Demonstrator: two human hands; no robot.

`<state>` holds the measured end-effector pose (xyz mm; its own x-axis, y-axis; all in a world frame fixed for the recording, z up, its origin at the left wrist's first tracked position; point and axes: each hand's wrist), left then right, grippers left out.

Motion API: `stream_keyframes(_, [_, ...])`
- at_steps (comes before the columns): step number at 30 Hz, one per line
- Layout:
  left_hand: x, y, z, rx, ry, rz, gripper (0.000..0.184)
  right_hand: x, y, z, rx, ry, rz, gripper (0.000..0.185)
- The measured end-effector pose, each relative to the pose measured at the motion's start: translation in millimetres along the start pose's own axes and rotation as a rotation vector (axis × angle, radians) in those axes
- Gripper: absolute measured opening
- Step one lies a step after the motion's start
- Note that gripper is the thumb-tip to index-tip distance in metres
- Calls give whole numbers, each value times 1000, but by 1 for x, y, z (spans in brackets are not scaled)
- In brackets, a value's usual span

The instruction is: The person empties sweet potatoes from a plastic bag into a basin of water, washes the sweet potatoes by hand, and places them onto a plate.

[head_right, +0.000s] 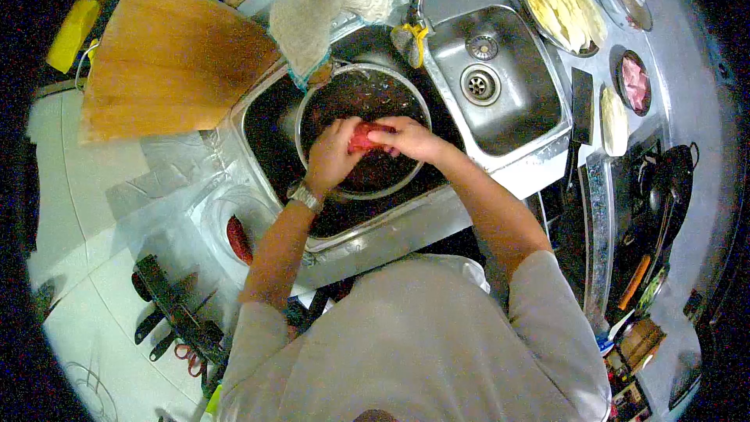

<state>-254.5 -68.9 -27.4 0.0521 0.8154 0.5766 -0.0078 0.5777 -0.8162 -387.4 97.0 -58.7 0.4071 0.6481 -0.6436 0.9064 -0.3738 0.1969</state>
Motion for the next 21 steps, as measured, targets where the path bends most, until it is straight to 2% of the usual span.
stream_keyframes(1, [-5, 6, -1, 31, -87, 10, 68, 1, 4, 6, 109, -81, -27, 54])
stream_keyframes(2, [-8, 12, -1, 34, -86, 8, 68, 5, 6, 17, 111, -80, -30, 54])
stream_keyframes(4, [-11, 26, -3, 365, -171, 2, 71, 13, 12, 37, 414, -359, -232, 55])
stream_keyframes(5, [-12, 28, -4, 383, -224, -24, 66, 11, 13, 38, 586, -438, -381, 55])
stream_keyframes(6, [-12, 31, -7, 382, -224, -18, 66, 11, 12, 42, 584, -442, -377, 55])
stream_keyframes(8, [-11, 36, -17, 464, -366, -386, 56, 9, 6, 50, 785, -516, -559, 56])
stream_keyframes(9, [-15, 39, -21, 440, -378, -505, 48, 8, 2, 54, 794, -468, -701, 57])
stream_keyframes(10, [-16, 42, -26, 435, -379, -502, 48, 8, 0, 58, 812, -369, -865, 53])
stream_keyframes(13, [-11, 44, -26, 514, -382, -715, 47, 14, 3, 75, 902, -361, -966, 54])
stream_keyframes(14, [-10, 45, -20, 525, -379, -716, 47, 6, 9, 70, 757, -177, -663, 55])
stream_keyframes(15, [-11, 47, -10, 682, -543, -911, 50, -1, 14, 63, 601, 2, -368, 56])
stream_keyframes(16, [-13, 47, -2, 838, -708, -1111, 52, -5, 20, 52, 600, 0, -386, 56])
stream_keyframes(17, [-6, 34, 10, 878, -729, -1279, 48, -4, 27, 39, 516, -76, -244, 58])
stream_keyframes(18, [-13, 32, 21, 893, -720, -1293, 48, -6, 33, 24, 432, -152, -104, 59])
stream_keyframes(20, [-28, 28, 44, 826, -652, -1691, 33, -17, 50, -5, 612, -298, -387, 62])
stream_keyframes(21, [-27, 28, 53, 839, -639, -1707, 33, -17, 52, -11, 642, -430, -435, 64])
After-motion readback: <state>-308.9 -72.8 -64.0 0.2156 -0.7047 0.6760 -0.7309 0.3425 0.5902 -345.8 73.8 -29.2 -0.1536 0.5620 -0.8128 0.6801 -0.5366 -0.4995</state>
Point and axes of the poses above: each hand's wrist, its own z-axis towards the middle knuckle, its own y-axis out of the palm, x = y × z, and after that the axes turned 15 degrees about y, right-handed
